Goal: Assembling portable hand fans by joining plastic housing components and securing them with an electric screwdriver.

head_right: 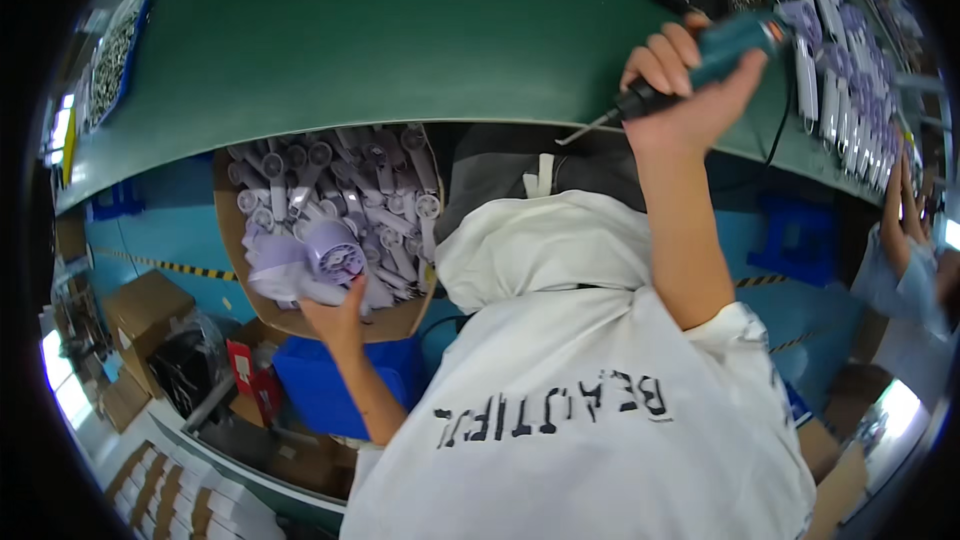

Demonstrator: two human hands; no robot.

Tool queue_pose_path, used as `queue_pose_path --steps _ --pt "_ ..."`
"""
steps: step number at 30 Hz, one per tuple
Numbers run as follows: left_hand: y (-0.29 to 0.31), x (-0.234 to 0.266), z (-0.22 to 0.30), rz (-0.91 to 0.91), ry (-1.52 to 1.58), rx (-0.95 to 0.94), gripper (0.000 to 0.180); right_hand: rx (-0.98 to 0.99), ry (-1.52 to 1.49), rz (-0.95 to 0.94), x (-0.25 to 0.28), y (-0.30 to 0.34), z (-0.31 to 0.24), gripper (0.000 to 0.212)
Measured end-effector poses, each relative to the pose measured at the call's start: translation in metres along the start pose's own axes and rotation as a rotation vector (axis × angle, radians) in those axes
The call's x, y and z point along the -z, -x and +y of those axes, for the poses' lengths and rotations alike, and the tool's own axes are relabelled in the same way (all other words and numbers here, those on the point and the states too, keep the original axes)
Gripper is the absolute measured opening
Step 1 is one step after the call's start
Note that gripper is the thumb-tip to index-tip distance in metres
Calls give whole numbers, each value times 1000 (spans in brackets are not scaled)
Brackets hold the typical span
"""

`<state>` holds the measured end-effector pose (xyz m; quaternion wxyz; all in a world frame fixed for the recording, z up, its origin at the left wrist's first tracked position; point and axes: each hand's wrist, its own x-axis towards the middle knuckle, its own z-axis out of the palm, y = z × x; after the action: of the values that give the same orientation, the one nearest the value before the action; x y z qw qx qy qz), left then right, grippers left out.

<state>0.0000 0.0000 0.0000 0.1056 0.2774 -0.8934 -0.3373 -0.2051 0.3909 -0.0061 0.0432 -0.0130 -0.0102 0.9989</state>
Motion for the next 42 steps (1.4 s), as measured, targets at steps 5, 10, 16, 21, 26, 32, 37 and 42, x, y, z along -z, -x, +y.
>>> queue_pose_path --steps 5,10,16,21,26,32,37,42 --pt "4 -114 216 -412 628 -227 80 189 344 -200 -91 -24 -128 56" --pt "-43 -197 319 -558 353 -242 67 289 479 -220 -98 -21 -150 61" --pt "-47 -242 351 -651 461 -209 65 396 343 -169 -82 -26 -187 62" --pt "-36 -222 351 -705 554 -3 55 376 358 -159 -75 -38 -190 63" --pt "-43 -224 343 -646 893 269 44 395 418 -277 -82 -54 -184 67" --pt "-59 -214 327 -647 853 201 48 392 514 -385 -94 -70 -161 62" --pt "-67 -203 311 -799 769 123 33 346 494 -371 -93 -79 -146 62" --pt "-71 -187 318 -777 338 95 36 355 529 -362 -99 -78 -143 64"
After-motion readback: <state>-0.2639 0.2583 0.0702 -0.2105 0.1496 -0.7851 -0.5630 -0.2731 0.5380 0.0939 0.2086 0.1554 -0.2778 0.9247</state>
